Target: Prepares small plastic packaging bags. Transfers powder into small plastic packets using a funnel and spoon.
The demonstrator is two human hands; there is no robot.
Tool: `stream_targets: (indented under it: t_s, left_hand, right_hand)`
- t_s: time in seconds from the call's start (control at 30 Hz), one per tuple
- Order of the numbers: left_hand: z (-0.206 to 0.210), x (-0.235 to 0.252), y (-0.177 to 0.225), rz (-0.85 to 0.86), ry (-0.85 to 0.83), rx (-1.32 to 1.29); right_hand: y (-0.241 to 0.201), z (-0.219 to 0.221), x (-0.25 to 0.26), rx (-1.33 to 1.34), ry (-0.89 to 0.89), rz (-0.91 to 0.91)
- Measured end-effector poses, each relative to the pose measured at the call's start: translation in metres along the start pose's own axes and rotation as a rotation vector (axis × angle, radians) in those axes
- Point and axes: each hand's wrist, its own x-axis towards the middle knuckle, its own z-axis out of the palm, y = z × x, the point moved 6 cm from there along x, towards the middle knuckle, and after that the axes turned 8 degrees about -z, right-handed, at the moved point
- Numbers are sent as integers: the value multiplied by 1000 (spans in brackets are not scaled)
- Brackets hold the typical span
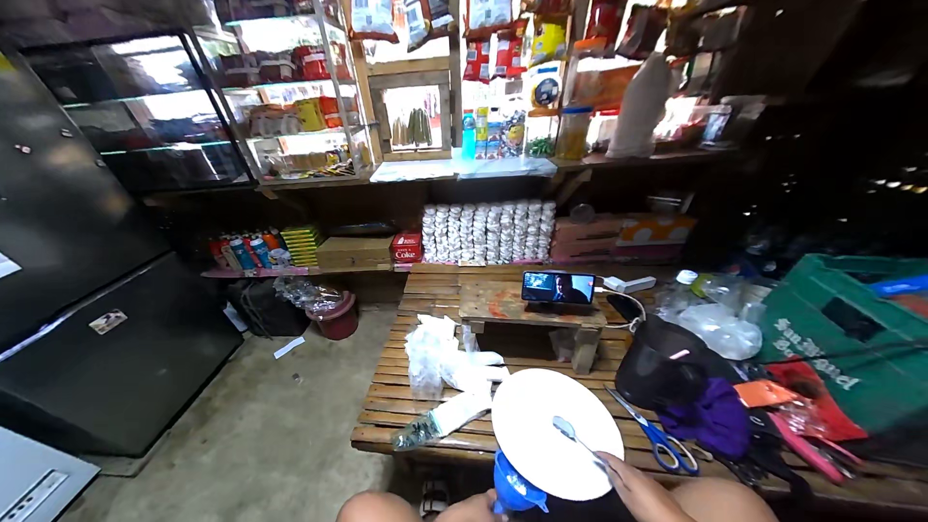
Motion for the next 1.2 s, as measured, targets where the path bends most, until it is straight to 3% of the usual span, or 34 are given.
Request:
stream_targets:
  t_s: [0.17,0.33,0.47,0.53,0.63,0.73,0.93,1.07,1.2]
  left_hand:
    - [1,1,2,-29,-2,-27]
    - [3,1,0,-49,-12,-69]
    - [3,5,-3,-31,-16,-87]
    - [0,3,-1,-36,-7,-103]
    - [1,-4,3,-66,-14,-115]
    - [2,-4,6,-61,-16,-125]
    - [-1,-3,8,-53,-38,-94]
    - [-1,-4,9,-59,-45,-78]
    - [-1,-5,10,-71,-59,-69]
  right_hand:
    - [-25,9,-10,-25,-129,-150]
    - [4,-35,9,6,104,92]
    - [9,-29,4,-40,40,221]
    - [-6,-13,-6,-33,-39,172]
    - [-29,7,-19,2,-156,-49]
    - [-34,-2,-18,22,-119,-156]
    - [21,-50,7,-44,171,75]
    - [27,-52,6,-175,127,170]
    - [5,-27,-13,-141,24,163]
